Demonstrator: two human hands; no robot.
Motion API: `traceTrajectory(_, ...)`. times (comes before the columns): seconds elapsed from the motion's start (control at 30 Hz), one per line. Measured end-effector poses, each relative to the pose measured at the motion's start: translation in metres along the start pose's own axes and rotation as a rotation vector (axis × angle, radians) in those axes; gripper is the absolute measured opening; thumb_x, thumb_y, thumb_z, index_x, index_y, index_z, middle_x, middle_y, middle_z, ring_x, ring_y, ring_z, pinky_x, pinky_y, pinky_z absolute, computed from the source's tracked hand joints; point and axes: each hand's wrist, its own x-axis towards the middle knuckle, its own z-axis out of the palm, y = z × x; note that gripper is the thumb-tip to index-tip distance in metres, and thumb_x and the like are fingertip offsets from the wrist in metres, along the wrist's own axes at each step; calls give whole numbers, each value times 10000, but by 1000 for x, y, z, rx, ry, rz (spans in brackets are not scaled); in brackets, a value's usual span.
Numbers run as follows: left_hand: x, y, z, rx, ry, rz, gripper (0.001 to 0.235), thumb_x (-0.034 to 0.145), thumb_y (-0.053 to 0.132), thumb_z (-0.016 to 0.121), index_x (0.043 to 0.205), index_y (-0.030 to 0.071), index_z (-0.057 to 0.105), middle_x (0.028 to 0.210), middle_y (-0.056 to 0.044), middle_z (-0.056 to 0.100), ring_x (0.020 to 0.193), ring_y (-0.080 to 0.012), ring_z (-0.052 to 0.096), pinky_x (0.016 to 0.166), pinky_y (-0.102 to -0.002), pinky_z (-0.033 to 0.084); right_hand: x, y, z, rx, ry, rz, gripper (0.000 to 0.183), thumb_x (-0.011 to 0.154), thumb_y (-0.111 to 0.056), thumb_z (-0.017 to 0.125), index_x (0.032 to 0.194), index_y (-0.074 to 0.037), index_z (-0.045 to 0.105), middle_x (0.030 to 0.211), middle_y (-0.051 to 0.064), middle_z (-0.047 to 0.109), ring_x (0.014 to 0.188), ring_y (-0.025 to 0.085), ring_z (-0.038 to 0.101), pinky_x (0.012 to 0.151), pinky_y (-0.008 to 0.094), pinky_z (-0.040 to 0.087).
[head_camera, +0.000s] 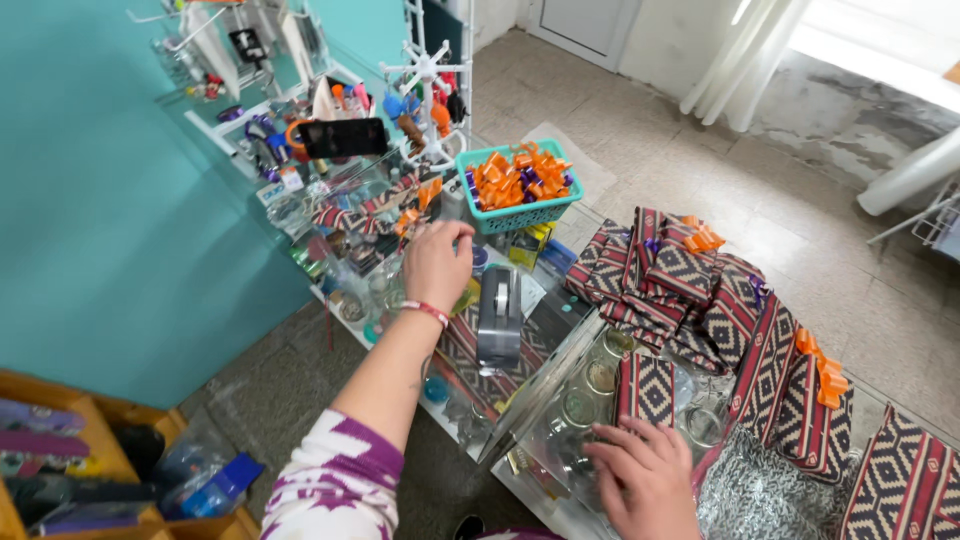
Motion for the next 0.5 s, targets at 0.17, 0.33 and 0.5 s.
traceTrajectory(0.17, 68, -17, 41, 165, 42, 118, 190, 906, 161, 676, 1059, 202, 780, 1104, -53, 679, 1100, -335, 583, 925, -501, 502, 21, -14, 24, -181, -269, 113, 319, 808, -311, 712, 1114, -336, 797, 1270, -129, 737, 1423, 284, 450, 1152, 816, 193)
traceTrajectory(0.33, 98, -7, 47, 285, -105, 266, 197, 939, 157, 685, 1116, 210, 754, 1063, -70, 630, 1037, -341, 562, 826, -519, 511, 28, -17, 34, -217, -487, 276, 312, 828, -422, 715, 1109, -317, 801, 1223, -123, 755, 1480, 274, 372, 1226, 828, 60)
traceTrajectory(0.5, 107, -1, 48, 387, -210, 202, 103, 949, 218, 675, 963, 156, 756, 1045, -83, 663, 1050, -338, 586, 892, -529, 485, 33, -15, 41, -259, -537, 311, 290, 841, -488, 686, 1055, -332, 803, 1195, -147, 755, 1484, 239, 365, 1247, 795, 53)
